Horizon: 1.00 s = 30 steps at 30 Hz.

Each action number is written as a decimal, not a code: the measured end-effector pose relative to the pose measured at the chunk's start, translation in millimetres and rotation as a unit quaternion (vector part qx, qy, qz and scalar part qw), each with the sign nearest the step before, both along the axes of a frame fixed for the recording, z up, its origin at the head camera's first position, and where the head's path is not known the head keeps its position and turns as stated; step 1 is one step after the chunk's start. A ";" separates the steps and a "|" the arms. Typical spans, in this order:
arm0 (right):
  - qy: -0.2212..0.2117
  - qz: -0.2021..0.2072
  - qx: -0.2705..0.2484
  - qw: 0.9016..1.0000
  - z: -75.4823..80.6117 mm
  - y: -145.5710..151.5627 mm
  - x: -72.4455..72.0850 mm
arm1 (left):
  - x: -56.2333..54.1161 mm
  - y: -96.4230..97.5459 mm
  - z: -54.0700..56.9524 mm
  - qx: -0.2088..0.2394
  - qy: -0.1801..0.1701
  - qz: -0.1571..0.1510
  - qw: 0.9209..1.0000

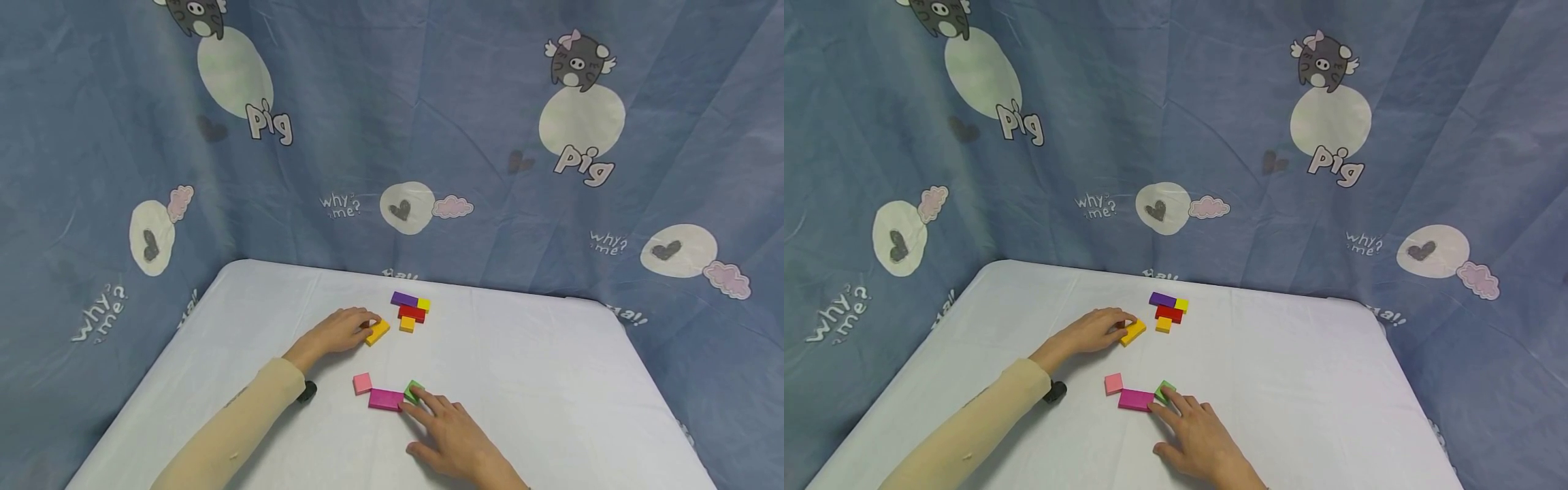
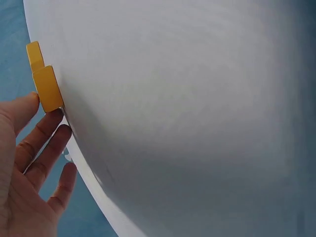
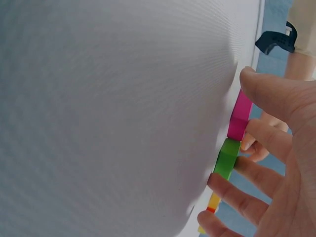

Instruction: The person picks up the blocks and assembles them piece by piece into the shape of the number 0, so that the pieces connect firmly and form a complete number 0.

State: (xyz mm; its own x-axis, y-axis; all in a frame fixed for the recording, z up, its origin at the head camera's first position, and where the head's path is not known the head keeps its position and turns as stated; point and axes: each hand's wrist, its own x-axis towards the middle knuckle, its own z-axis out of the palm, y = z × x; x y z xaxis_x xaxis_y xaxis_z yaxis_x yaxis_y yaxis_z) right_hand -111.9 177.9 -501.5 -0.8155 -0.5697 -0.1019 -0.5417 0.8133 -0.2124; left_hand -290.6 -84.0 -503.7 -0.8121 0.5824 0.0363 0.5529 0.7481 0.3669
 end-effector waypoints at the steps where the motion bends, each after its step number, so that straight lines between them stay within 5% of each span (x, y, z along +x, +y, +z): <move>1: 0.001 0.001 -0.001 1.000 0.3 0.0 0.1 | 0.1 0.2 0.1 -0.001 0.000 0.001 1.000; 11: 0.002 0.004 -0.004 1.000 2.3 -0.5 0.6 | -0.4 0.4 1.4 -0.009 -0.014 0.010 1.000; 19: -0.017 -0.007 0.008 1.000 0.0 -1.0 -0.5 | 4.6 2.3 7.1 0.000 -0.058 -0.021 0.998; 26: -0.013 -0.004 0.003 1.000 0.9 -0.4 0.3 | 8.9 -0.1 9.5 0.017 -0.050 -0.004 0.999; 30: -0.005 0.000 -0.001 1.000 1.4 0.1 0.8 | 9.0 -2.4 9.8 0.028 -0.051 -0.021 0.998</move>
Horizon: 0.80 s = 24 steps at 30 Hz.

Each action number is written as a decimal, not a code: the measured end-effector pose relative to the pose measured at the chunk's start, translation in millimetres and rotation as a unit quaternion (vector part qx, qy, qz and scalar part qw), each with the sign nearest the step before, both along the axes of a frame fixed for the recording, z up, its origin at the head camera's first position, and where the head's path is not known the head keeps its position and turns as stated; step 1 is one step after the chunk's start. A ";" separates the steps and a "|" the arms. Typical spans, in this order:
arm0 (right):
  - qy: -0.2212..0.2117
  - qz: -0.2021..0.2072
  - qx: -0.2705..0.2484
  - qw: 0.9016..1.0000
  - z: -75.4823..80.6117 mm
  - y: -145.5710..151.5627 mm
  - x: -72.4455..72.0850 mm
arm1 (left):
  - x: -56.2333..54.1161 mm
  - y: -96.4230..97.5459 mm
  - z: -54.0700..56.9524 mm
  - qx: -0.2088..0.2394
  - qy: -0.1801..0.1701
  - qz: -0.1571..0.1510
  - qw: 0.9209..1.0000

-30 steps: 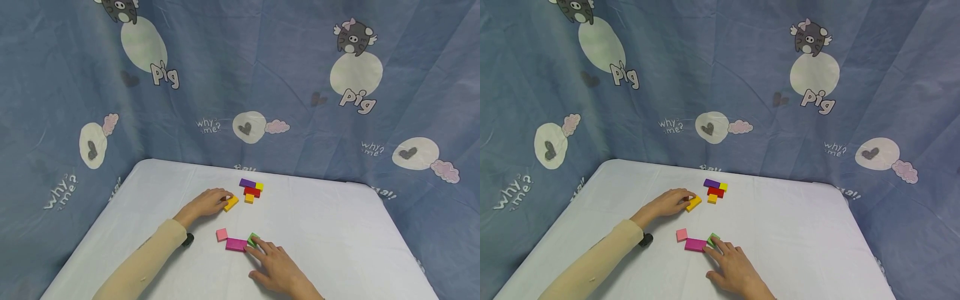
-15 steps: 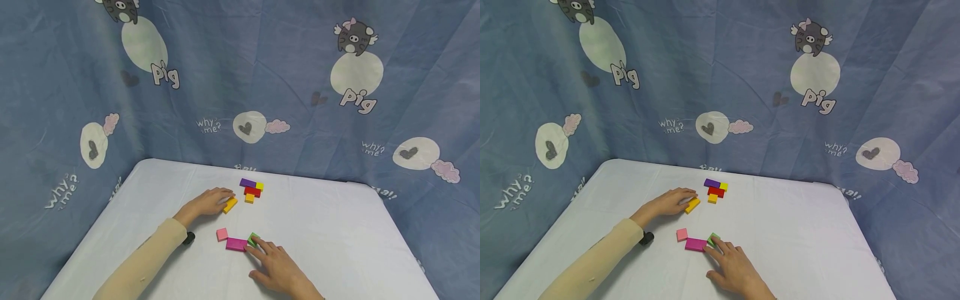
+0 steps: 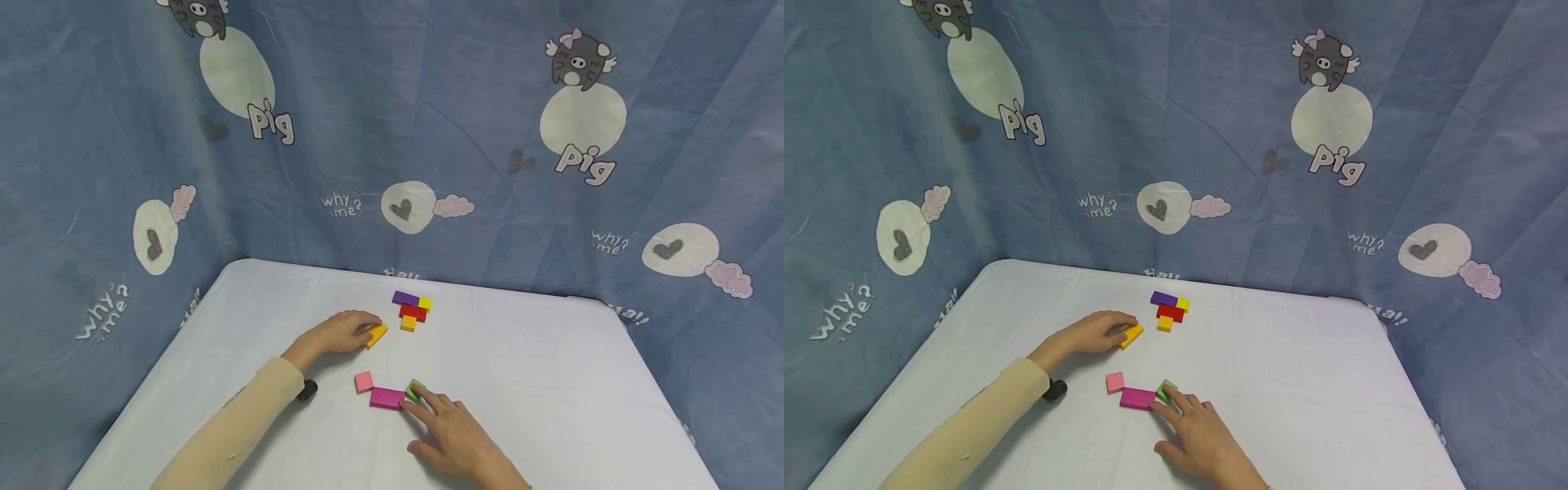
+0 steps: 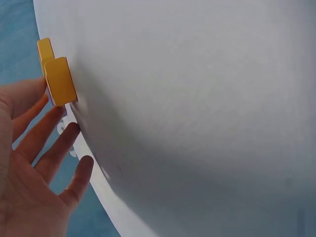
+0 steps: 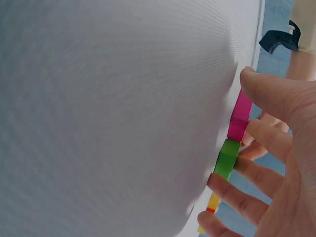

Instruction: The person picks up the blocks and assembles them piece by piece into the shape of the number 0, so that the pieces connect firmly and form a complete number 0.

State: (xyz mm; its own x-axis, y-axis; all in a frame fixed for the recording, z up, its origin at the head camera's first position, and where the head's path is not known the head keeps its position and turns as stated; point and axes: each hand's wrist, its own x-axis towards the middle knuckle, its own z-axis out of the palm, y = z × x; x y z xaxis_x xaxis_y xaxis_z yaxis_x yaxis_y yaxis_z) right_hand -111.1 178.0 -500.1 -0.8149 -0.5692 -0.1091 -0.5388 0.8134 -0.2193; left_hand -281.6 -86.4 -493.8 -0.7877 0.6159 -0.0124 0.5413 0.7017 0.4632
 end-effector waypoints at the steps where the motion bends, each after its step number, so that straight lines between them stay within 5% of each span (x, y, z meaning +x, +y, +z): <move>1: 0.003 0.001 -0.001 1.000 -0.1 0.3 0.0 | -0.3 -0.3 -0.1 0.004 -0.001 -0.005 1.000; 10: 0.008 0.002 -0.005 1.000 0.3 0.0 0.3 | -1.8 0.4 -2.6 -0.002 -0.026 -0.025 0.999; 24: 0.006 0.003 -0.002 1.000 2.4 -1.1 0.0 | 1.0 -4.8 0.3 0.000 -0.010 -0.009 1.000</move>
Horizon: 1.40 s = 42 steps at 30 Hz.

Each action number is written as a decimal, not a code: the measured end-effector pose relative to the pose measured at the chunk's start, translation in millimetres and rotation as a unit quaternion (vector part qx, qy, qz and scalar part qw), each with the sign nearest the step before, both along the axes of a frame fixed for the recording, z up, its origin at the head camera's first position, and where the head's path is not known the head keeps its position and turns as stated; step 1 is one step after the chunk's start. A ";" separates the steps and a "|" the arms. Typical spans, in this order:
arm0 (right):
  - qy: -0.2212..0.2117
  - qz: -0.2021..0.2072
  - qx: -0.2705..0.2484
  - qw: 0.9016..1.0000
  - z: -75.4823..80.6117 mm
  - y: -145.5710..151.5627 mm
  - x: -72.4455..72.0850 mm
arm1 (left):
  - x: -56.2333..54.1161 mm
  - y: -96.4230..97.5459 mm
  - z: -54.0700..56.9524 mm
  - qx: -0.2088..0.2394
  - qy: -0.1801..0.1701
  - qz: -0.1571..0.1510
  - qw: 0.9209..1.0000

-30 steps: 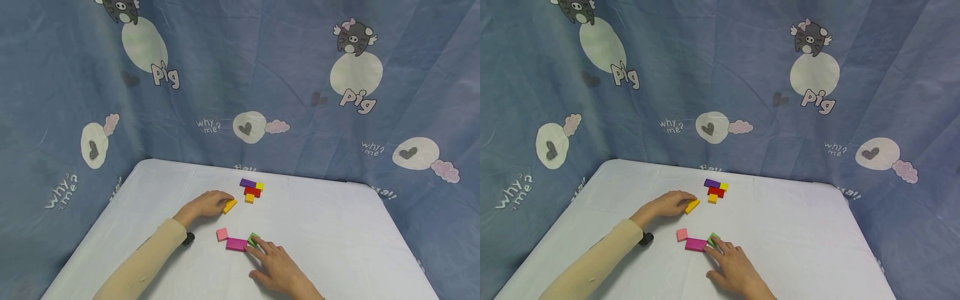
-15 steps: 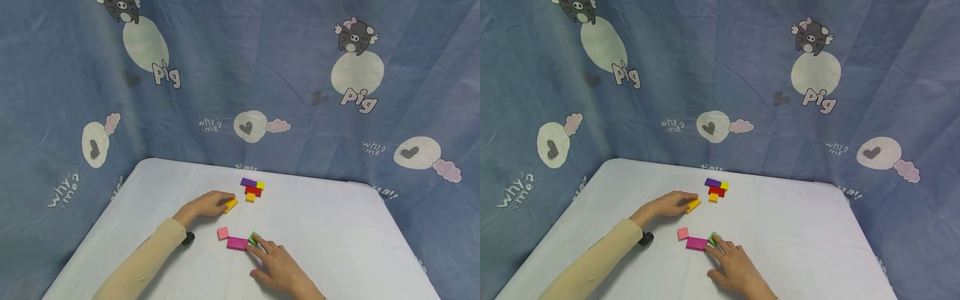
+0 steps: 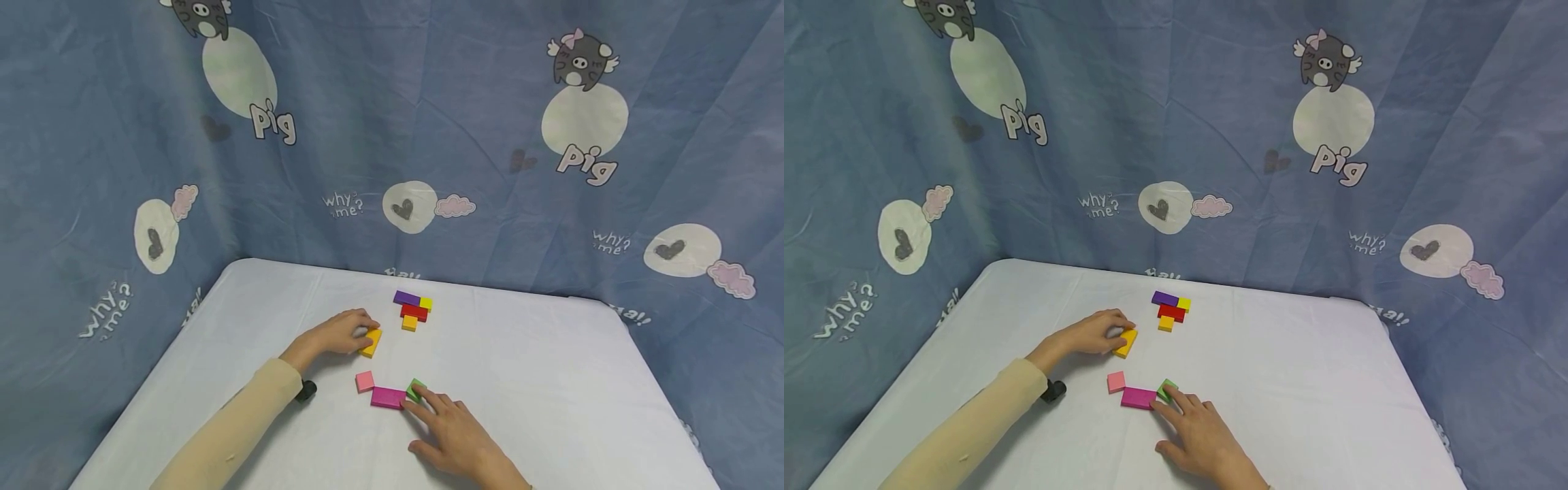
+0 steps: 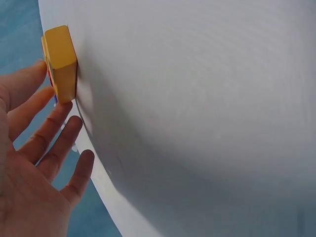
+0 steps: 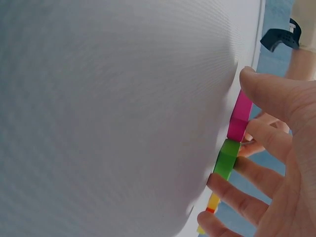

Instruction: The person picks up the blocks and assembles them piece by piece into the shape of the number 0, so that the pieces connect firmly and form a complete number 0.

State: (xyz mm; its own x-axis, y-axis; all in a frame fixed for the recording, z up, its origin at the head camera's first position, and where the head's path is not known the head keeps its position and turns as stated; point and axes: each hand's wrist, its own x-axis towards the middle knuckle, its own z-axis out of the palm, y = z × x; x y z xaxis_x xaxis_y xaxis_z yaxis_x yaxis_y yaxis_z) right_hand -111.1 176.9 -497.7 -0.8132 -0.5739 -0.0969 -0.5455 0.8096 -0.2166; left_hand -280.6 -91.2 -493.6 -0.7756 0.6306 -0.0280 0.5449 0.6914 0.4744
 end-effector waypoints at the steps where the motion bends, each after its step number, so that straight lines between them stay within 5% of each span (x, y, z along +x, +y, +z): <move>1: 0.001 0.000 0.000 1.000 -0.5 0.1 -0.1 | 0.0 -0.2 -0.4 -0.001 -0.001 0.004 1.000; 23: -0.013 -0.006 0.001 1.000 0.5 -0.5 0.0 | -2.5 -7.0 -7.7 0.032 -0.038 0.045 0.998; 34: -0.010 -0.012 -0.002 1.000 -2.6 0.5 -0.8 | -0.9 -11.8 -7.7 0.071 -0.060 0.008 0.996; 42: -0.009 -0.011 0.001 1.000 -2.0 -0.4 -0.3 | 1.6 -12.9 -5.8 0.078 -0.068 0.011 0.995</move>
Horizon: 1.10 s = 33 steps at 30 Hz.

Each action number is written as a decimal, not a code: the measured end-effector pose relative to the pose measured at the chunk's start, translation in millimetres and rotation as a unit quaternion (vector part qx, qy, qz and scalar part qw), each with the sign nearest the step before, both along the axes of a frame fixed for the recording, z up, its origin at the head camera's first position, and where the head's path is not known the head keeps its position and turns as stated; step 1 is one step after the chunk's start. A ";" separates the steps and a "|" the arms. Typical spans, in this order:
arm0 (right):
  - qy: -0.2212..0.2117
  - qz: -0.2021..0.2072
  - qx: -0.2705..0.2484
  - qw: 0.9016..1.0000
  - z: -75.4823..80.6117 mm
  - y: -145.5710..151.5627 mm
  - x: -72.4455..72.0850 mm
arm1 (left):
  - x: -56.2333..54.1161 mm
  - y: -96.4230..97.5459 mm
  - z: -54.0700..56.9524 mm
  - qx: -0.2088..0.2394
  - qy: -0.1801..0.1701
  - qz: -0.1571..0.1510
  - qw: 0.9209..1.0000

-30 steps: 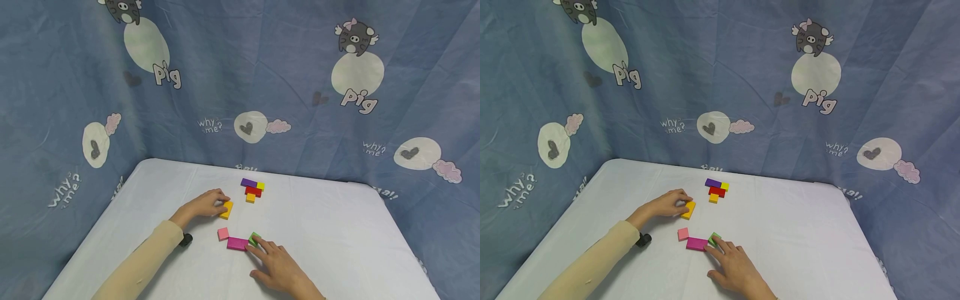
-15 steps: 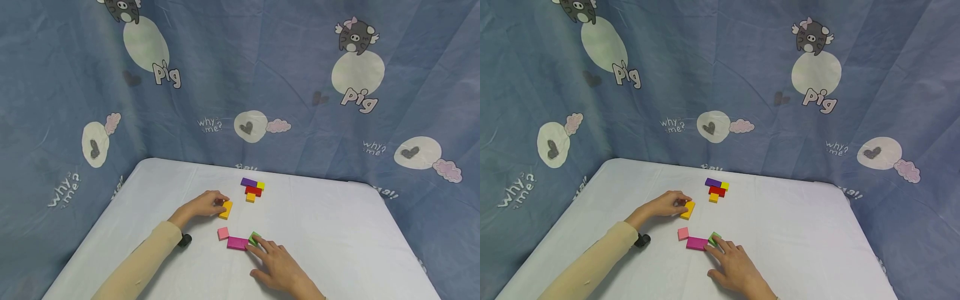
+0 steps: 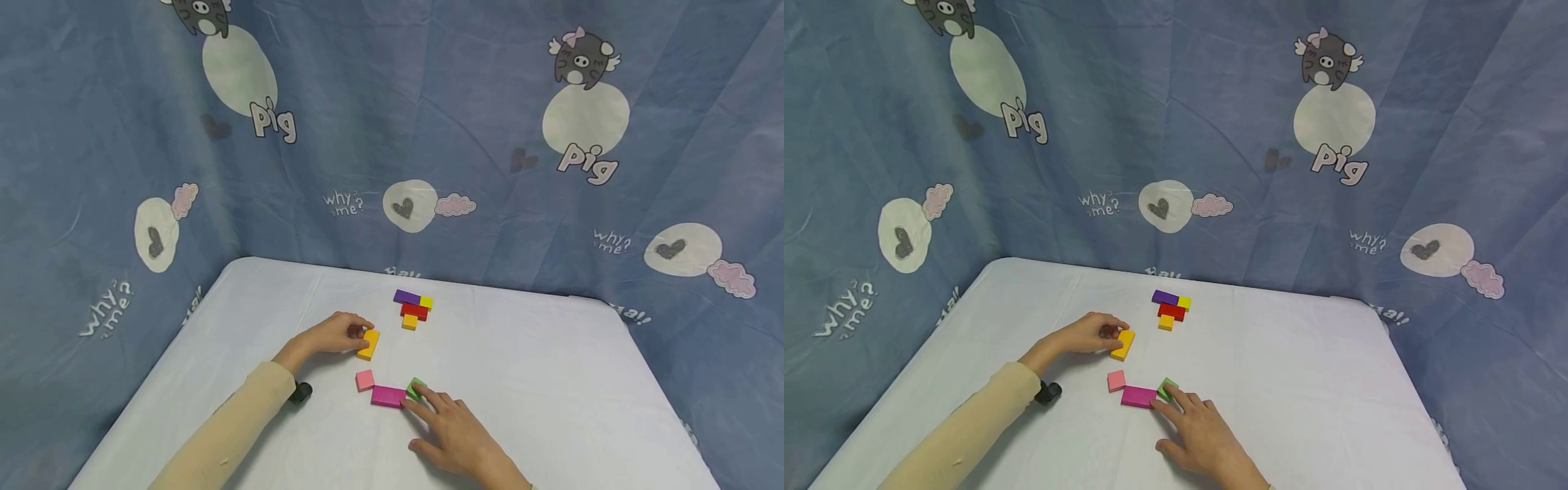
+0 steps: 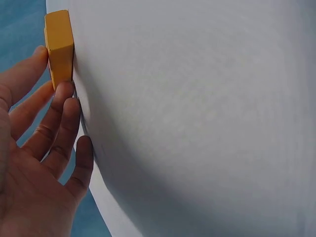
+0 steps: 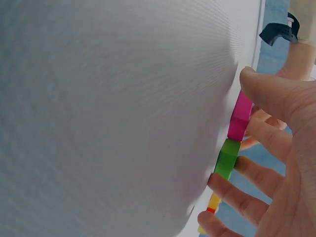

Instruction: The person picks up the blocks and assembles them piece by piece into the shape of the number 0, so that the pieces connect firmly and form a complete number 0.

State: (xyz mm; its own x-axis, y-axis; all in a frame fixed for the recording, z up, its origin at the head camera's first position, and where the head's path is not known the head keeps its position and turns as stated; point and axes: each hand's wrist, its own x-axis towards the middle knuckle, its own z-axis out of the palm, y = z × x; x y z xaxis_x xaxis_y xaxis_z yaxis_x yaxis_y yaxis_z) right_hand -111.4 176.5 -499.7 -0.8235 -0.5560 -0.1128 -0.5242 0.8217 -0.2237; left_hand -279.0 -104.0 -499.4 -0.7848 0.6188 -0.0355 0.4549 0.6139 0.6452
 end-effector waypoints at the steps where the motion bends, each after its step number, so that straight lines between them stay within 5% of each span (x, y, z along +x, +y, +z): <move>1: 0.000 0.000 0.000 1.000 0.0 0.0 0.1 | 0.1 -0.1 -0.3 0.000 0.000 0.001 1.000; 33: 0.004 0.002 0.003 1.000 1.4 -0.8 1.1 | 1.9 -2.7 2.0 0.000 -0.020 0.000 1.000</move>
State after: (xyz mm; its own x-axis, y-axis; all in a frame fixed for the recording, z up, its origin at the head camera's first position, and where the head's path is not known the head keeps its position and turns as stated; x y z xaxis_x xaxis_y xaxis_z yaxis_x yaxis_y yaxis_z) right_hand -110.2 175.7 -498.3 -0.8221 -0.5585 -0.1104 -0.5289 0.8210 -0.2148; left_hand -277.0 -106.7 -497.4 -0.7824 0.6192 -0.0666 0.4293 0.6137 0.6626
